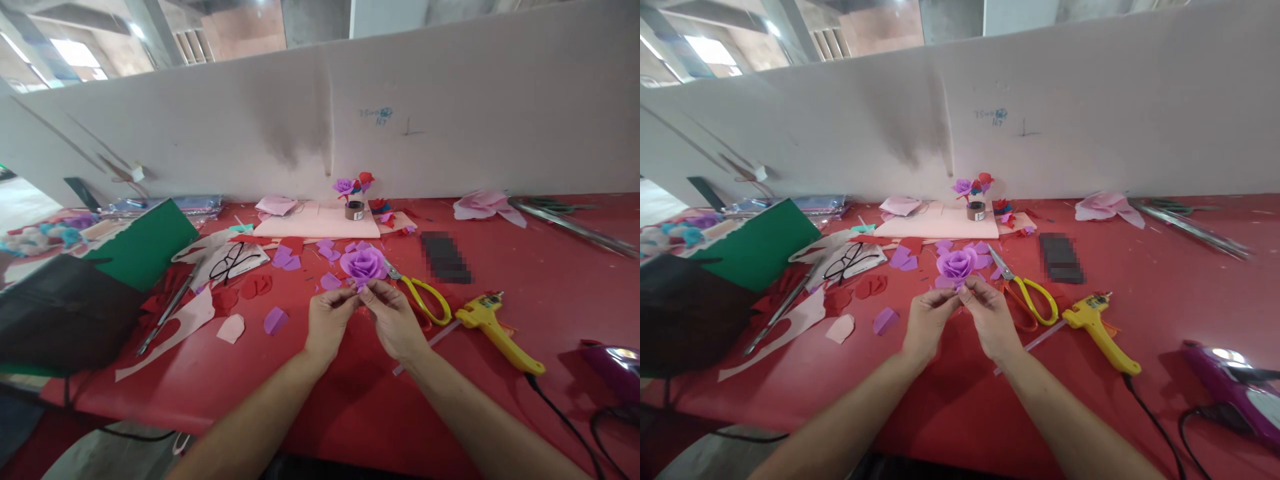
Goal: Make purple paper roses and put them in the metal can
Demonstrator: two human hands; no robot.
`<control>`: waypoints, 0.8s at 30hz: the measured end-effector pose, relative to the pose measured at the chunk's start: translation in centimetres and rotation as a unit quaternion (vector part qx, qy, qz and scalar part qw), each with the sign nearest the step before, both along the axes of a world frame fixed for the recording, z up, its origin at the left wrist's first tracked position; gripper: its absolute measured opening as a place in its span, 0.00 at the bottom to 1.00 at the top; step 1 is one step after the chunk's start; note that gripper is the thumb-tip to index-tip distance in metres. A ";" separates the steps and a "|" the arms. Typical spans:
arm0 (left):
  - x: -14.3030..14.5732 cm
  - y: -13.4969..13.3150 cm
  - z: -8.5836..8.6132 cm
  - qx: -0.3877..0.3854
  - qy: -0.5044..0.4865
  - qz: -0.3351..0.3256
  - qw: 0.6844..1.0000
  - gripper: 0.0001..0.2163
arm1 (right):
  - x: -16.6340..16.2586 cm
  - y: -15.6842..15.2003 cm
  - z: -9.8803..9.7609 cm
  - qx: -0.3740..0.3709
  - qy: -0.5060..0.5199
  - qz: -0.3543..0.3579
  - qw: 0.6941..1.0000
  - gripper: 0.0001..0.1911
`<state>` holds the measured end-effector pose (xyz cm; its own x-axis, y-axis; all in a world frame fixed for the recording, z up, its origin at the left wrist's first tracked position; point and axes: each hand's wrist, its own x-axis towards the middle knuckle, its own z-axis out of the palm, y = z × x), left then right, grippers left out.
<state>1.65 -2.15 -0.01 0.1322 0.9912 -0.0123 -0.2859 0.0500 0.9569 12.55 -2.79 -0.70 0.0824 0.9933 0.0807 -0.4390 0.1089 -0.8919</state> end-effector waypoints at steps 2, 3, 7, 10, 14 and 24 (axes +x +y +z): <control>-0.1 0.0 0.1 0.020 0.024 -0.023 0.999 0.07 | 0.0 0.0 0.0 0.003 0.001 0.007 1.000 0.03; -0.1 0.0 0.2 0.027 0.033 -0.032 0.999 0.08 | 0.1 0.0 0.0 0.002 0.006 0.012 1.000 0.03; -0.3 0.1 0.3 0.037 0.057 -0.058 0.996 0.09 | 0.3 0.1 0.4 -0.025 0.042 0.029 0.998 0.06; -0.3 0.1 0.3 0.040 0.066 -0.071 0.994 0.10 | 0.3 0.1 0.6 -0.043 0.054 0.041 0.997 0.07; -0.4 0.1 0.5 0.037 0.078 -0.046 0.995 0.09 | 0.2 0.0 0.7 -0.033 0.024 0.023 0.999 0.08; -0.6 0.0 0.4 0.040 0.123 0.010 0.991 0.08 | -0.1 0.0 0.1 0.002 0.009 -0.058 0.998 0.09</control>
<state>1.01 -2.19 0.41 0.1153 0.9926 0.0378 -0.0429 -0.0330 0.9985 12.46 -2.74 -0.61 0.1986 0.9766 0.0826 -0.4395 0.1640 -0.8831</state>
